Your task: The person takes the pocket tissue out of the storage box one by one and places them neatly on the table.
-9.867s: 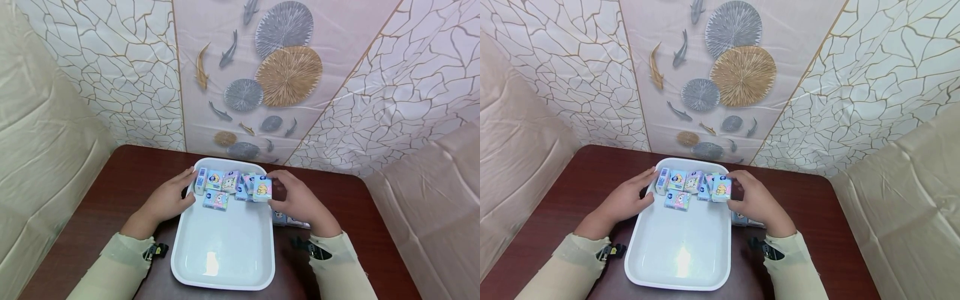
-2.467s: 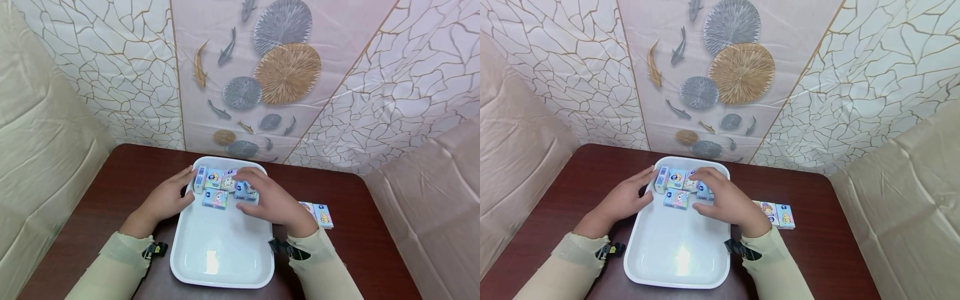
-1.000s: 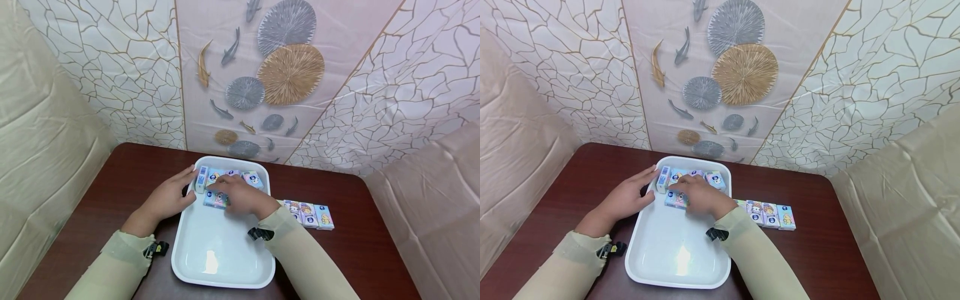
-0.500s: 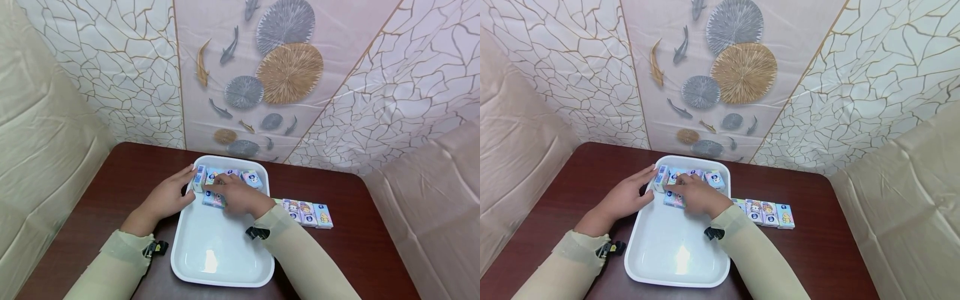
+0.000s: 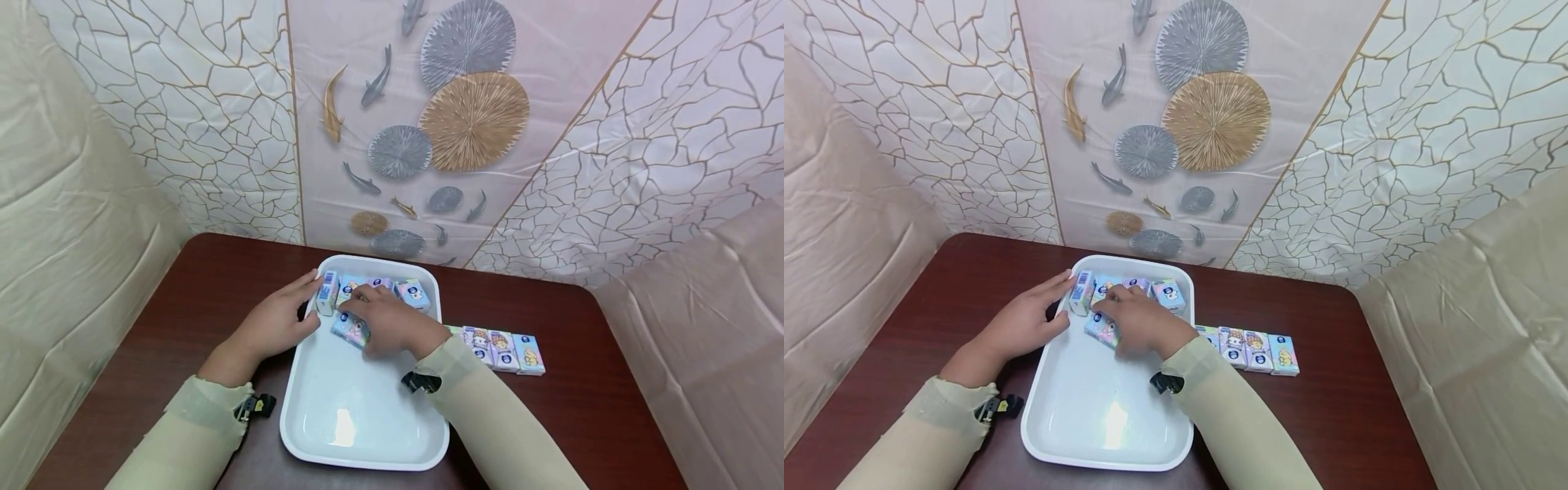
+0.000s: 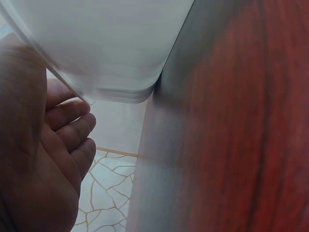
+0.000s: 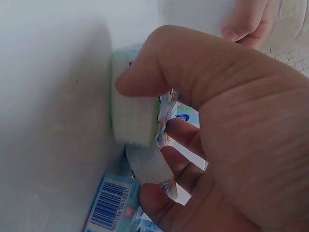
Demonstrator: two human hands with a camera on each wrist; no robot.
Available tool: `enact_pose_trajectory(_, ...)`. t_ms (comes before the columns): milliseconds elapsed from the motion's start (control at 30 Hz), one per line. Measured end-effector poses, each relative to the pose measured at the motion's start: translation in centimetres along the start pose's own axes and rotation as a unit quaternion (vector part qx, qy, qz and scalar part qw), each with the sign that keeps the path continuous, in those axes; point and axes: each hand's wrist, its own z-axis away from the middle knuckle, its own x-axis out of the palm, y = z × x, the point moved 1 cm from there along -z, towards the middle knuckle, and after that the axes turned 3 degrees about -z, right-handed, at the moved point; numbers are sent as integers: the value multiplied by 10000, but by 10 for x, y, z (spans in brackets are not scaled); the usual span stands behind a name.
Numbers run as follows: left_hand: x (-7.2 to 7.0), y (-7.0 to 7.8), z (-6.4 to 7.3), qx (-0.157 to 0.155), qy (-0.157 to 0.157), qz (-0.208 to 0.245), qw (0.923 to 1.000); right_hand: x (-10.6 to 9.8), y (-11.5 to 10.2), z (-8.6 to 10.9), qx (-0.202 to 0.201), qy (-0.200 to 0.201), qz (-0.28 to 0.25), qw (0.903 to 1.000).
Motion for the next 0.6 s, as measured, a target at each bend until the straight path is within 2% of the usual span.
enact_pose_trajectory(267, 0, 1, 0, -8, -12, 20, 10000, -1, 1, 1, 109, -37, -168, 9998)
enact_pose_trajectory(600, 0, 1, 0, -21, -16, 2, 10000, -5, 2, 4, -31, 103, -472, 9988)
